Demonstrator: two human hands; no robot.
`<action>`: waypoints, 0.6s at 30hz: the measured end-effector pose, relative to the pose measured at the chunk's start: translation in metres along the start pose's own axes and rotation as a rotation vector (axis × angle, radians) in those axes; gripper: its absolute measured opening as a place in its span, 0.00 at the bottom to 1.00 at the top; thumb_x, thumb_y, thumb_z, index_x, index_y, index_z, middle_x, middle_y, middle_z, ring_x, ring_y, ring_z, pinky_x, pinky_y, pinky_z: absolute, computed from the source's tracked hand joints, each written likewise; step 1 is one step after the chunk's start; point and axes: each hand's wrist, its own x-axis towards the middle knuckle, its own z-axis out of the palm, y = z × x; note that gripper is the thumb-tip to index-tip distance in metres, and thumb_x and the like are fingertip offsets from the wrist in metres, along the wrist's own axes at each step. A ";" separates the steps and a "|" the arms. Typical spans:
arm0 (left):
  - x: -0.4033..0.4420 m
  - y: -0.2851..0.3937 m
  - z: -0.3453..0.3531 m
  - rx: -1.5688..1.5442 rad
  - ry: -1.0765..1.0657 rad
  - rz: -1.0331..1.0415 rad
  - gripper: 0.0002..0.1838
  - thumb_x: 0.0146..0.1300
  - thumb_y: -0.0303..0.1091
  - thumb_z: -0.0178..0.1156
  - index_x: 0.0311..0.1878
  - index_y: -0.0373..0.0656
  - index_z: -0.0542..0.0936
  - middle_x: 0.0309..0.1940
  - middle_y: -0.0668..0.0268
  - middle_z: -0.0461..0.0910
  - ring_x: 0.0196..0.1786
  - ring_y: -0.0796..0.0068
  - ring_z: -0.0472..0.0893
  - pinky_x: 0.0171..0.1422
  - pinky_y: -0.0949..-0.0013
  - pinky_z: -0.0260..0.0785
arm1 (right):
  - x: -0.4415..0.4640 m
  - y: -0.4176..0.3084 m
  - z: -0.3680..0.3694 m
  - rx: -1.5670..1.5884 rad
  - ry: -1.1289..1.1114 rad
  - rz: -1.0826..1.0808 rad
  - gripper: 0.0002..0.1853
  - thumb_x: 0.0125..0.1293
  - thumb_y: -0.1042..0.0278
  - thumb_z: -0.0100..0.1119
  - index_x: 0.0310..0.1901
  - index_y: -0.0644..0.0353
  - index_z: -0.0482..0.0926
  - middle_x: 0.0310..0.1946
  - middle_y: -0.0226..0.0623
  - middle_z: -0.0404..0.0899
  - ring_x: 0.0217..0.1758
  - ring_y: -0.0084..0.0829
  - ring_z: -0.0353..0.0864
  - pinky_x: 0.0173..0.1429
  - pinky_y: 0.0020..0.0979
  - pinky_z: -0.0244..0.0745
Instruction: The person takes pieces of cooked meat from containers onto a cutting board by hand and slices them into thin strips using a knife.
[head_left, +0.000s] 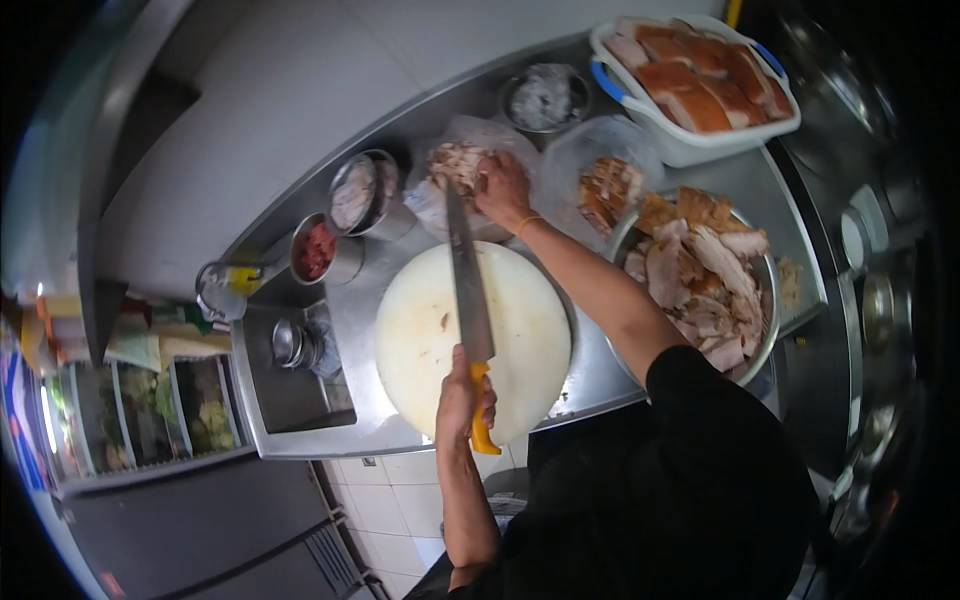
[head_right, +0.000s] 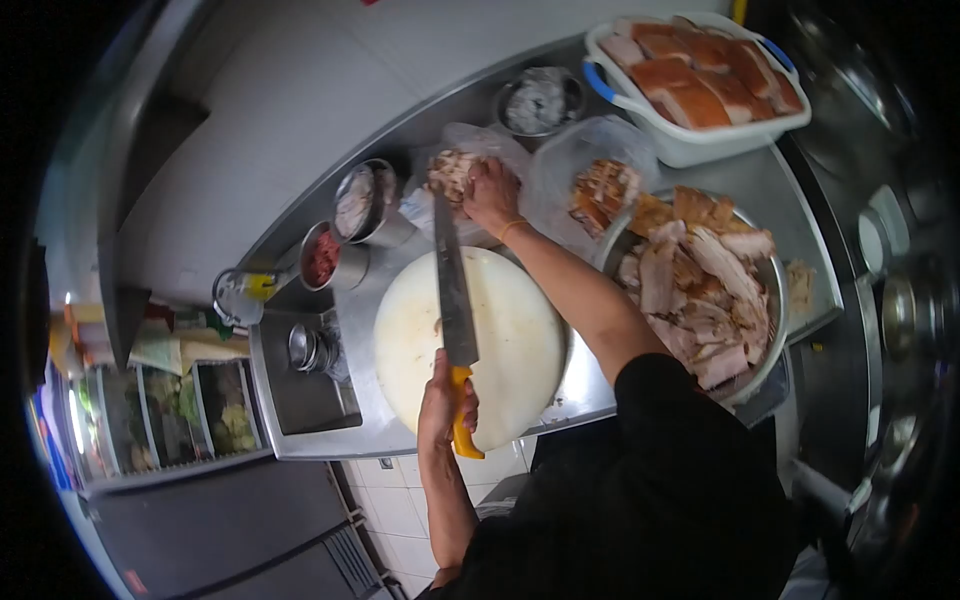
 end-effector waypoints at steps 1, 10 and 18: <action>0.000 -0.006 -0.003 -0.027 -0.011 -0.009 0.40 0.76 0.73 0.37 0.27 0.43 0.71 0.12 0.67 0.65 0.09 0.72 0.65 0.14 0.68 0.59 | -0.002 0.004 -0.005 -0.122 -0.010 0.040 0.18 0.60 0.68 0.68 0.53 0.57 0.82 0.53 0.48 0.80 0.58 0.50 0.79 0.62 0.46 0.75; -0.047 -0.070 -0.031 -0.177 0.171 -0.103 0.38 0.75 0.75 0.41 0.33 0.44 0.72 0.11 0.69 0.63 0.09 0.75 0.63 0.14 0.70 0.56 | -0.051 -0.052 -0.127 0.393 -0.015 -0.064 0.06 0.60 0.79 0.65 0.39 0.59 0.82 0.38 0.41 0.81 0.46 0.45 0.81 0.52 0.43 0.77; -0.074 -0.080 -0.041 -0.157 0.292 -0.120 0.38 0.74 0.76 0.40 0.28 0.46 0.71 0.11 0.70 0.63 0.10 0.76 0.63 0.16 0.73 0.56 | -0.134 0.033 -0.359 -0.099 -0.384 0.302 0.08 0.59 0.79 0.65 0.40 0.60 0.85 0.32 0.40 0.84 0.37 0.38 0.85 0.44 0.36 0.80</action>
